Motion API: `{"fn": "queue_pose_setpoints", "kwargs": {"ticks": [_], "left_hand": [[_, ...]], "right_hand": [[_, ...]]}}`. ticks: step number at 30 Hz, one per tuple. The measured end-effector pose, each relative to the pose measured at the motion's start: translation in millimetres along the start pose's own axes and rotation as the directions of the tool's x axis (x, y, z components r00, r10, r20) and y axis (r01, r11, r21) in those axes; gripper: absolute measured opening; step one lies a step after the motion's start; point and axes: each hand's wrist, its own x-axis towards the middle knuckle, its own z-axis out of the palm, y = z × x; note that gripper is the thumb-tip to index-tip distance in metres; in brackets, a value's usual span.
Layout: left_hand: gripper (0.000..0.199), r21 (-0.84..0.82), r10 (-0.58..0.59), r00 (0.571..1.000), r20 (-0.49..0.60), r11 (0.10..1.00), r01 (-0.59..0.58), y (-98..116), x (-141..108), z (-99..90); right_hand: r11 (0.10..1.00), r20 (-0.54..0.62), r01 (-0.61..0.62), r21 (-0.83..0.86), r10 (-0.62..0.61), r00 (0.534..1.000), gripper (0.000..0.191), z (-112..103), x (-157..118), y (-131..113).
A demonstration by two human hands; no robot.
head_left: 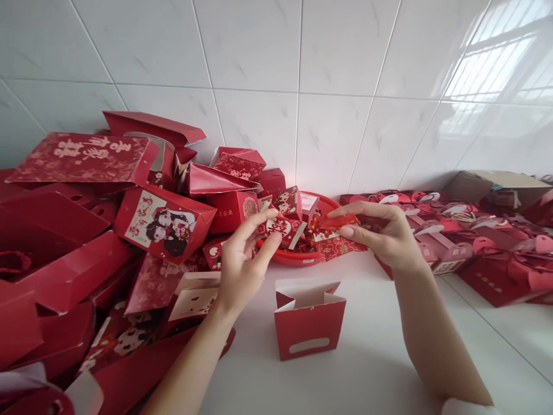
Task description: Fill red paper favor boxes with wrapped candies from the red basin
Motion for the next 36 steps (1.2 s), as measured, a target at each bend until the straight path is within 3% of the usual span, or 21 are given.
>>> {"fn": "queue_pose_setpoints", "kwargs": {"ticks": [2,3,6,8,11,15,20,24,26,29,32,36], "left_hand": [[0.028,0.018,0.090,0.996,0.001,0.996,-0.090,11.4,-4.7,-5.5],[0.036,0.011,0.108,0.994,0.034,0.994,-0.109,16.3,-7.2,-8.1],[0.061,0.020,0.116,0.959,0.258,0.992,-0.125,26.6,-13.0,-15.3],[0.054,0.098,0.140,0.911,0.389,0.976,-0.192,30.3,-14.1,-19.4],[0.038,0.196,0.176,0.862,0.475,0.934,-0.298,33.7,-13.3,-23.4],[0.034,0.234,0.123,0.813,0.569,0.924,-0.303,34.0,-14.3,-22.5],[0.048,0.305,0.085,0.780,0.620,0.890,-0.339,25.3,-16.8,-17.4],[0.022,0.300,0.052,0.759,0.649,0.899,-0.319,22.4,-13.3,-21.2],[0.019,0.335,-0.017,0.751,0.660,0.901,-0.274,21.3,-11.2,-23.8],[0.024,0.393,-0.107,0.774,0.624,0.899,-0.193,16.0,-10.1,-23.2],[0.027,0.375,-0.122,0.809,0.575,0.918,-0.128,8.4,-11.0,-18.1],[0.021,0.337,-0.162,0.797,0.581,0.940,-0.055,6.1,-11.2,-16.4]], "right_hand": [[0.995,0.031,0.057,-0.081,-0.055,0.998,0.021,-5.6,-7.3,-10.7],[0.990,0.037,0.085,-0.109,-0.081,0.996,0.020,-8.5,-10.4,-14.6],[0.975,0.022,0.146,-0.168,-0.144,0.989,0.019,-16.9,-17.6,-21.9],[0.965,0.023,0.158,-0.209,-0.156,0.987,0.019,-20.5,-21.1,-24.4],[0.951,0.060,0.155,-0.269,-0.144,0.988,0.019,-21.0,-24.5,-27.3],[0.944,0.136,0.158,-0.291,-0.123,0.983,0.019,-15.2,-26.2,-29.6],[0.945,0.208,0.162,-0.284,-0.104,0.973,0.017,-10.2,-25.2,-31.3],[0.934,0.207,0.166,-0.315,-0.103,0.973,0.016,-7.2,-24.6,-31.7],[0.924,0.191,0.174,-0.342,-0.112,0.975,0.016,-3.5,-24.0,-29.5],[0.894,0.155,0.207,-0.397,-0.157,0.975,0.017,4.7,-22.0,-22.1],[0.862,0.170,0.251,-0.442,-0.194,0.966,0.021,11.8,-19.5,-13.3],[0.836,0.259,0.334,-0.436,-0.239,0.936,0.026,15.5,-18.0,-8.0]]}}
